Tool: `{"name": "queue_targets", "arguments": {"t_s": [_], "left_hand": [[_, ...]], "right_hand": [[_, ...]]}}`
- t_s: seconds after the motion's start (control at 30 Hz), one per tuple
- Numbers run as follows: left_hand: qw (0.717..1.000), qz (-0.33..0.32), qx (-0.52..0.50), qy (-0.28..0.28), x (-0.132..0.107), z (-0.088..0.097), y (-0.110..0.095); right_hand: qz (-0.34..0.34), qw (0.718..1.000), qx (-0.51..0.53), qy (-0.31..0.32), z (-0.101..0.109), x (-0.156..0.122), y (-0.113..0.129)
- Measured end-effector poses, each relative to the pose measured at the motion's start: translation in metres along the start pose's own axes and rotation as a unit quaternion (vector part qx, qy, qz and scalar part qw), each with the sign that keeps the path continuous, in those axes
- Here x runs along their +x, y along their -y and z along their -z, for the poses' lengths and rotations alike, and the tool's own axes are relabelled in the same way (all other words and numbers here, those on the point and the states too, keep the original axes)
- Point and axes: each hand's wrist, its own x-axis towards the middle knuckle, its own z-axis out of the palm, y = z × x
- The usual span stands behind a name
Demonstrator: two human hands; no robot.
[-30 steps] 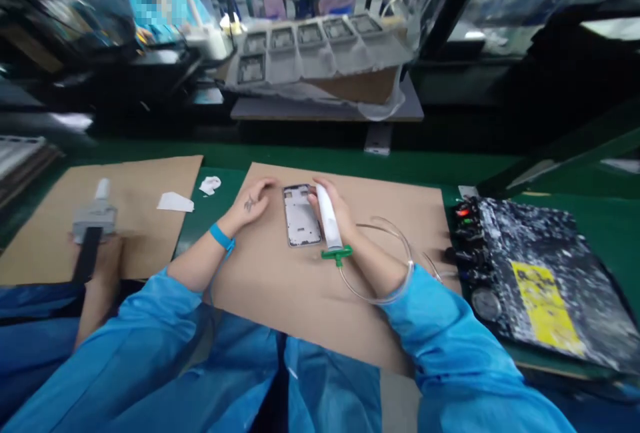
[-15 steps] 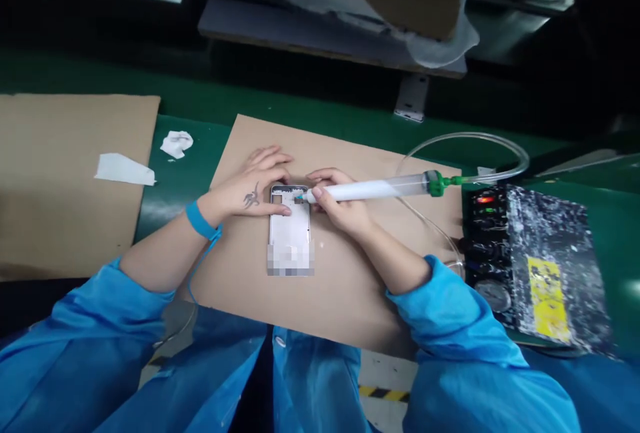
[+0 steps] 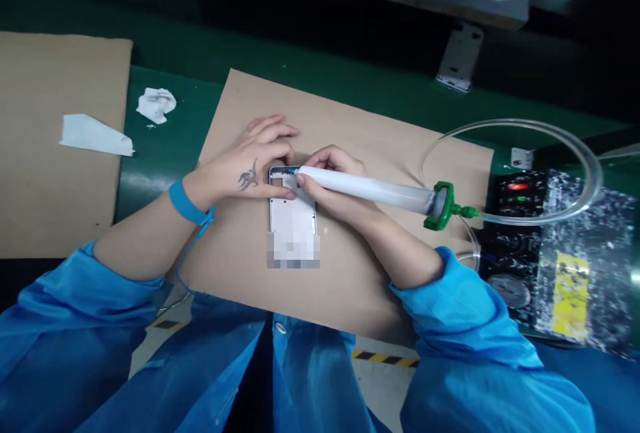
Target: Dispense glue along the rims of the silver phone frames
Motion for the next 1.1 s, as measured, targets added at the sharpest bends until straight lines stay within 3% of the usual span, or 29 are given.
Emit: {"name": "queue_targets", "arguments": {"t_s": [0.67,1.1], "left_hand": [[0.999,0.034,-0.014,0.019,0.001,0.005,-0.010],[0.999,0.016,-0.035,0.009,0.002,-0.002,0.000]], "right_hand": [[-0.011,1.000,-0.013,-0.005,0.000,0.000,0.003],[-0.006,0.999,-0.042,-0.014,0.001,0.001,0.000]]}}
